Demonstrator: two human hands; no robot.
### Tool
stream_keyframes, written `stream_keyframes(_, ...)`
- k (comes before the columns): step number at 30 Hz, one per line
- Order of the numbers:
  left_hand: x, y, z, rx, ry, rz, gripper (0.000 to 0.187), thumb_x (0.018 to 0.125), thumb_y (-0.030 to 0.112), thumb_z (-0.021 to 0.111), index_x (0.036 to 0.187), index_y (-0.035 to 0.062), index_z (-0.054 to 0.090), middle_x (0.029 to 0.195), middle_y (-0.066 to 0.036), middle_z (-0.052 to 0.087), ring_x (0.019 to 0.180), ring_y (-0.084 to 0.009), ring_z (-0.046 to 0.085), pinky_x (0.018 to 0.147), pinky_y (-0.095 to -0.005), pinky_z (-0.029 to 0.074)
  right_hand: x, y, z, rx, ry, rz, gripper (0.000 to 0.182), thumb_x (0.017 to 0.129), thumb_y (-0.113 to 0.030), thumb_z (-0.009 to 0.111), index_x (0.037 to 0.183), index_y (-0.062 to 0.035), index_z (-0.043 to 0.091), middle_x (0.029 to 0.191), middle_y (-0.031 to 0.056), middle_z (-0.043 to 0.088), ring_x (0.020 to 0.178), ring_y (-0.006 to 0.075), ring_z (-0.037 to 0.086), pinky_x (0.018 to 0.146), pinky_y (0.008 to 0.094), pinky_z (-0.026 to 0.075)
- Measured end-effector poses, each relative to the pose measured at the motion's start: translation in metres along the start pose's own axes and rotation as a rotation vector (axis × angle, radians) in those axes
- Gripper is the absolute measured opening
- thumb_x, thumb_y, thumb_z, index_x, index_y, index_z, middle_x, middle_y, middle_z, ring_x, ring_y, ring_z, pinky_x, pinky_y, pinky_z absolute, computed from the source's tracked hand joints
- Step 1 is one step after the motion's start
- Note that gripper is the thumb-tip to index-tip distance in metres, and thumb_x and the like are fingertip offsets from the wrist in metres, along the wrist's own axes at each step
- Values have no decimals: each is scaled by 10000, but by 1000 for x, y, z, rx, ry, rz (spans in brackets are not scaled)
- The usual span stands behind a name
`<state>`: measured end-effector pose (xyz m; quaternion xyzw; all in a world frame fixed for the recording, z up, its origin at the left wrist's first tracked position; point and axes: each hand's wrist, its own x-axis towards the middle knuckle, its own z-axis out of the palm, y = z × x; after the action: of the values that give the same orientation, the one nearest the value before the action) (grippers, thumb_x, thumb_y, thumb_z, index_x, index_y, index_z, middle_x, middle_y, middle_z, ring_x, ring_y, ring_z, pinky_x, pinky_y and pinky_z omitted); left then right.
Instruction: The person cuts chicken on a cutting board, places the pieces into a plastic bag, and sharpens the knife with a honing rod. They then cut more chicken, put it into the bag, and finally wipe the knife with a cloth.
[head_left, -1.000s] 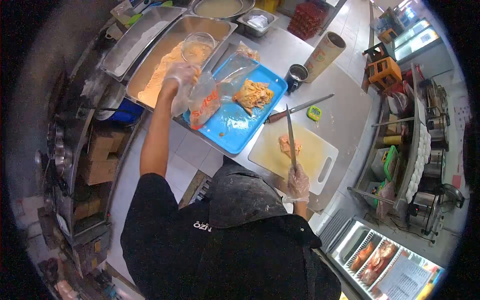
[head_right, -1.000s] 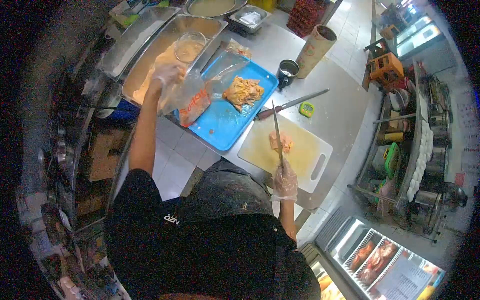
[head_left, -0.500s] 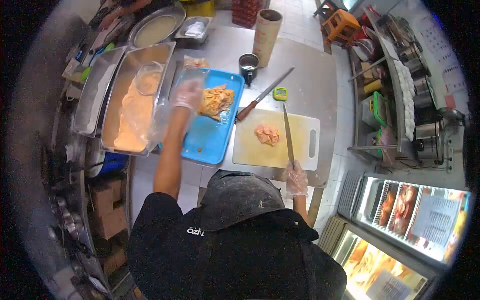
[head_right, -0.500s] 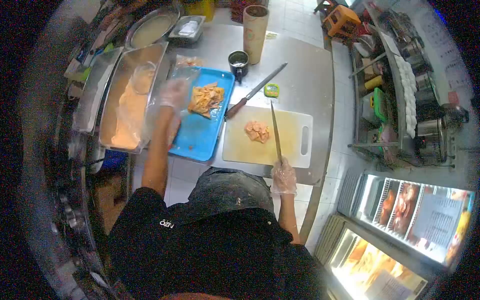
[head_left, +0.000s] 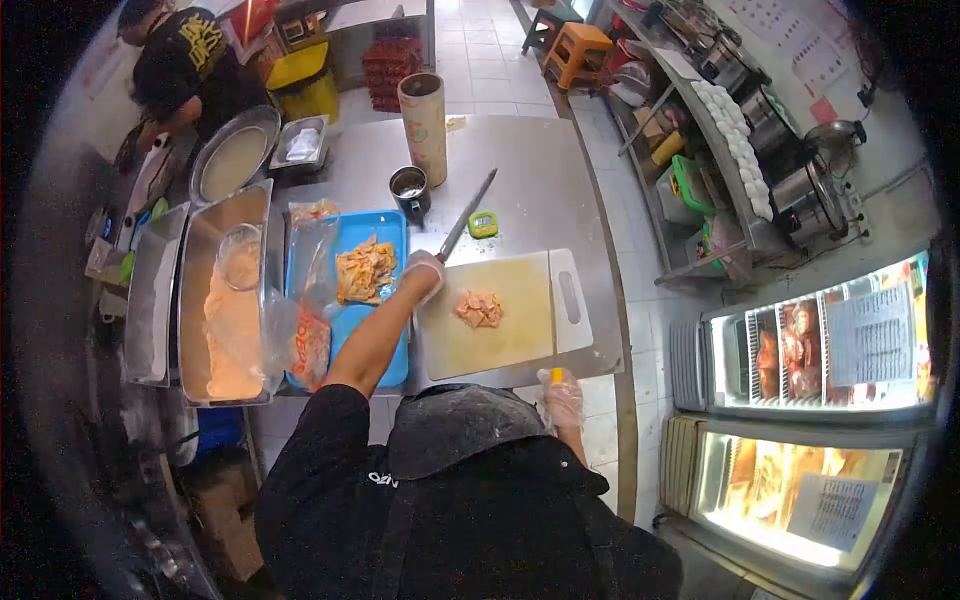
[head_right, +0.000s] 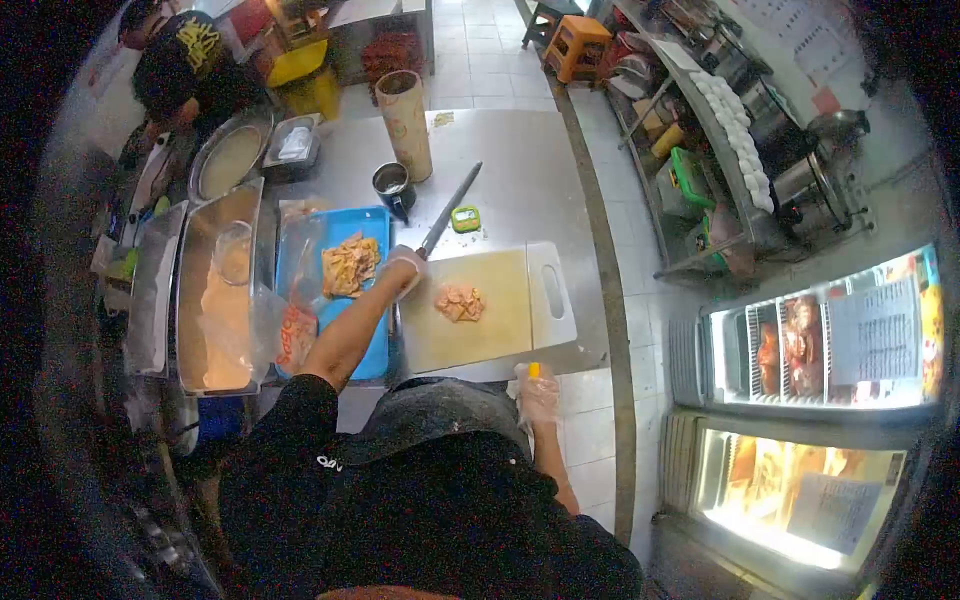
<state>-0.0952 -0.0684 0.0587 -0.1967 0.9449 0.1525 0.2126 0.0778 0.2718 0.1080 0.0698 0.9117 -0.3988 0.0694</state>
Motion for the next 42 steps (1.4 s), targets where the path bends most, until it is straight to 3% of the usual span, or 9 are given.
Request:
stream_keyframes(3,7,-6,-8,184,-325,209,354,851,319,432,885,35,642,843,-224,619,755,-318,620,663,-389,492,9,32,14,35,31,-56,298,781,-331,572,833,-39,551,718,120,573,641,268,550,566,371,430)
stream_keyframes(11,-118,2,-43,-379,90,153,297,762,297,538,853,18,577,810,-215,604,757,-347,574,662,-427,446,50,-60,-13,-124,-37,-112,197,776,-236,546,853,-57,515,696,161,542,641,297,549,583,389,427)
stream_keyframes(15,-182,13,-41,-393,156,200,269,760,277,523,813,16,563,825,-239,591,803,-393,570,686,-460,443,97,-76,13,-206,43,-744,221,783,-278,531,860,-72,508,712,193,566,705,368,563,607,434,446)
stream_keyframes(18,-209,17,-26,-412,156,217,297,764,301,529,829,13,554,829,-237,593,803,-391,572,697,-465,448,134,-100,10,-351,63,-368,204,796,-259,501,874,-72,525,703,175,576,711,345,573,625,424,454)
stream_keyframes(26,-236,17,-10,-411,82,203,320,800,317,505,948,40,566,879,-223,595,842,-399,564,742,-466,443,151,-86,17,-249,89,-423,250,777,-289,530,754,-43,567,748,198,587,694,347,593,608,449,455)
stream_keyframes(28,-236,18,-13,-350,123,230,319,809,317,497,941,37,569,877,-225,594,841,-396,565,742,-460,442,119,-101,-1,-662,-264,-660,245,737,-286,550,815,-54,565,756,169,595,672,340,577,576,426,455)
stream_keyframes(29,-238,18,-15,-338,88,212,319,811,317,497,938,33,569,878,-224,594,841,-394,565,741,-456,442,121,-96,8,-614,39,-650,202,727,-252,557,797,-64,581,744,188,589,705,334,593,579,420,464)
stream_keyframes(36,-233,31,-16,-371,196,368,315,810,301,498,862,0,575,840,-238,592,837,-392,564,737,-455,435,125,-92,0,175,-49,-439,144,719,-218,545,728,-75,559,712,189,592,674,346,589,590,435,459)
stream_keyframes(42,-222,28,-11,-333,142,348,294,778,287,534,858,8,582,820,-240,593,813,-403,565,736,-466,437,119,-68,5,-528,-19,-707,187,752,-252,524,727,-70,563,603,132,571,553,301,560,491,406,436)
